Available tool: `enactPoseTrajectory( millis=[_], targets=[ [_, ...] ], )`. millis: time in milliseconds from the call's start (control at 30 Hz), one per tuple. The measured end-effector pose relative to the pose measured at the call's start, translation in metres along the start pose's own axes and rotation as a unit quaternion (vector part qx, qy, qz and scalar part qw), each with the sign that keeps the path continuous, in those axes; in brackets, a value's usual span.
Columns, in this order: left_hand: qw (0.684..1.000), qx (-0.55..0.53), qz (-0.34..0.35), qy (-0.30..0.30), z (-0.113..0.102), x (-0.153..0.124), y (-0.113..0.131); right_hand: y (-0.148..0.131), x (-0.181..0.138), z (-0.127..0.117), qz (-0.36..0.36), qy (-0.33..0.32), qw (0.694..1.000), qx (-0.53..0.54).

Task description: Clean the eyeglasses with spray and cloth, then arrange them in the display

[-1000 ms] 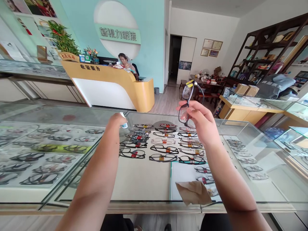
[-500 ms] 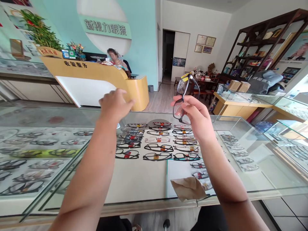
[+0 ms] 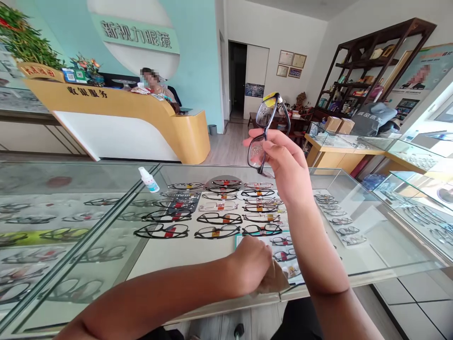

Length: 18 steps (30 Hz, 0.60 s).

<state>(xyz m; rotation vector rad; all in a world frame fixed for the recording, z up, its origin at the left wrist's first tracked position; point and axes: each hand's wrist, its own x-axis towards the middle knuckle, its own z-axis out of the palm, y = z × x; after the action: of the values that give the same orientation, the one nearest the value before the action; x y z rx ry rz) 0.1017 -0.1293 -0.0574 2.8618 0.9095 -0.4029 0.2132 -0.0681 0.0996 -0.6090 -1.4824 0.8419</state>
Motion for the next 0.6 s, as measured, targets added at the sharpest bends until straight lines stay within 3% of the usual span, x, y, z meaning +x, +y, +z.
enactPoseTrajectory(
  millis=[233, 333, 400, 500, 600],
  targets=[
    [0.999, 0.008, 0.03, 0.026, 0.027, 0.006, 0.006, -0.004, 0.0, -0.002, 0.0, 0.003, 1.0, 0.006],
    [0.998, -0.021, 0.056, 0.033, 0.023, 0.008, 0.002, -0.004, 0.0, -0.001, 0.003, 0.003, 1.0, 0.013],
    [0.995, -0.054, 0.068, 0.041, 0.006, 0.006, -0.006, -0.004, 0.0, -0.001, 0.008, 0.004, 1.0, 0.008],
    [0.989, -0.121, 0.071, 0.049, -0.035, -0.007, -0.027, -0.004, 0.0, -0.002, 0.009, 0.007, 1.0, 0.006],
    [0.958, -0.263, 0.094, 0.07, -0.079, -0.029, -0.06, -0.004, -0.001, -0.003, -0.004, 0.001, 1.0, 0.021]
  ],
)
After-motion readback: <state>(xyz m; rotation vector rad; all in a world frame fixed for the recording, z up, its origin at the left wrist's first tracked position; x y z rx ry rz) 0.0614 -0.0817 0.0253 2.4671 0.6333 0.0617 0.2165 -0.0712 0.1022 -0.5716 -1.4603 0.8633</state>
